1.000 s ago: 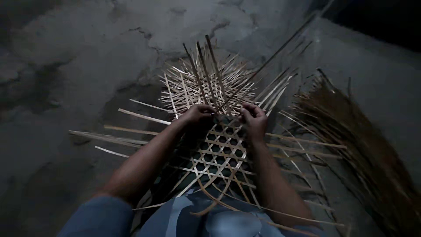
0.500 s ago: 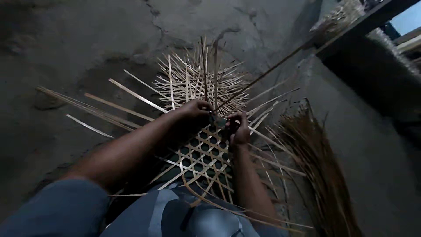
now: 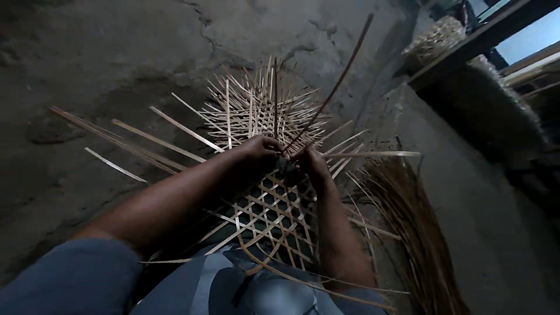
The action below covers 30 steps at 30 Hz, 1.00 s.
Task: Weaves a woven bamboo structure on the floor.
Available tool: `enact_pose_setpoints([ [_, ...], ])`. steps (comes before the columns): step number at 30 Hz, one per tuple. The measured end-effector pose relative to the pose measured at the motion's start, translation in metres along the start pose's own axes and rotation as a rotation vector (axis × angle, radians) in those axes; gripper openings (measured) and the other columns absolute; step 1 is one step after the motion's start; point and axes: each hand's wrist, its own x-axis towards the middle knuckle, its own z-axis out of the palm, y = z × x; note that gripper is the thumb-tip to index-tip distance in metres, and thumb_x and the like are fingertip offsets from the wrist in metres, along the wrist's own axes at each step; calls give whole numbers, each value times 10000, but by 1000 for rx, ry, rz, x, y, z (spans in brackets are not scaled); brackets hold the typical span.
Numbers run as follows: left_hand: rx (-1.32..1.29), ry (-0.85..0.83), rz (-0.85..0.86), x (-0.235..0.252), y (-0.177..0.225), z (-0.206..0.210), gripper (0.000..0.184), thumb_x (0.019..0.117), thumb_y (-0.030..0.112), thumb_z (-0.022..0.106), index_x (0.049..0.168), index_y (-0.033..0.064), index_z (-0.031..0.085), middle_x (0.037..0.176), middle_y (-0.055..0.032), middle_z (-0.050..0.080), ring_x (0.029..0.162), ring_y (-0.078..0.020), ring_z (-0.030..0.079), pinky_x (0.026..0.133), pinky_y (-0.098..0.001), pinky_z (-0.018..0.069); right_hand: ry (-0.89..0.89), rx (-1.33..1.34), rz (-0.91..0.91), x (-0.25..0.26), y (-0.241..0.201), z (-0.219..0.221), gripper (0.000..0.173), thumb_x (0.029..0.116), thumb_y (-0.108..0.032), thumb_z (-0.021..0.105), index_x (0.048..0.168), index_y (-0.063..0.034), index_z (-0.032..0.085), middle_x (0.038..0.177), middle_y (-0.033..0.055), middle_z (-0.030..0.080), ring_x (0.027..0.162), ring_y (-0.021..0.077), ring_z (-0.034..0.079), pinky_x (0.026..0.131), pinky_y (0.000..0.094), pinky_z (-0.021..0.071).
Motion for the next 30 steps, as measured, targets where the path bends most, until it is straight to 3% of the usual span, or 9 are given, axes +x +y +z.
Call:
enact_pose_setpoints([
  [3, 205, 125, -122, 7, 11, 14, 180, 989, 192, 660, 1144, 166, 748, 1014, -85, 742, 933, -257, 703, 876, -553, 548, 10, 0, -26, -8, 5, 6, 641, 1118, -491, 177, 1189, -74, 659, 1042, 42, 727, 755, 95, 656, 664, 283, 551],
  [7, 369, 305, -112, -4, 20, 35, 472, 979, 168, 666, 1423, 99, 524, 1162, -224, 675, 1046, -415, 674, 911, -629, 524, 246, 116, -159, -42, 5, 9, 515, 1067, -284, 557, 1553, -225, 396, 1456, 46, 568, 1076, 183, 697, 860, 375, 611],
  [9, 360, 478, 50, -18, 12, 49, 659, 931, 144, 736, 1513, 103, 432, 1371, -275, 506, 1149, -426, 609, 949, -570, 539, 407, 249, -237, -64, 10, 3, 442, 1087, -255, 509, 1511, -148, 440, 1408, 73, 598, 1081, 203, 703, 881, 378, 614],
  [11, 487, 509, 267, -30, -5, 62, 645, 922, 225, 733, 1517, 187, 486, 1557, -232, 376, 1350, -420, 471, 1052, -597, 453, 576, 466, -197, -86, 24, 1, 357, 1123, -327, 371, 1263, -90, 598, 1092, 51, 704, 903, 182, 708, 802, 367, 607],
  [15, 999, 82, 182, -36, -17, 79, 572, 1069, 561, 297, 1604, 362, 338, 1710, -5, 224, 1582, -294, 162, 1224, -679, 110, 846, 902, 88, -104, 62, 5, 412, 1124, -316, 239, 941, -75, 520, 749, 48, 615, 672, 186, 655, 681, 360, 592],
  [19, 1030, 26, 136, -33, -17, 83, 610, 1061, 571, 216, 1632, 362, 258, 1723, 10, 174, 1591, -263, 123, 1229, -665, 86, 909, 1041, 259, -95, 78, 3, 149, 1053, -52, 349, 1135, -23, 470, 908, 98, 592, 729, 172, 641, 705, 315, 585],
  [22, 1031, 106, 164, -37, -20, 83, 618, 1055, 595, 216, 1628, 368, 270, 1720, -4, 185, 1587, -276, 142, 1235, -633, 123, 911, 1085, 297, -91, 78, 1, 135, 1011, 16, 380, 1089, -13, 488, 909, 105, 592, 709, 166, 639, 696, 295, 590],
  [26, 949, 406, 206, -51, -21, 84, 663, 988, 604, 491, 1580, 320, 396, 1656, -152, 310, 1527, -417, 250, 1170, -647, 247, 888, 1043, 297, -91, 80, 5, 122, 1065, -65, 359, 1090, -27, 473, 863, 78, 600, 670, 129, 634, 656, 262, 576],
  [30, 985, 432, 182, -61, -23, 85, 539, 1002, 584, 472, 1503, 387, 504, 1586, -88, 436, 1513, -398, 281, 1158, -698, 199, 747, 740, 114, -98, 75, 7, 364, 1094, -109, 443, 1455, -67, 466, 1162, 119, 692, 817, 204, 723, 728, 345, 621],
])
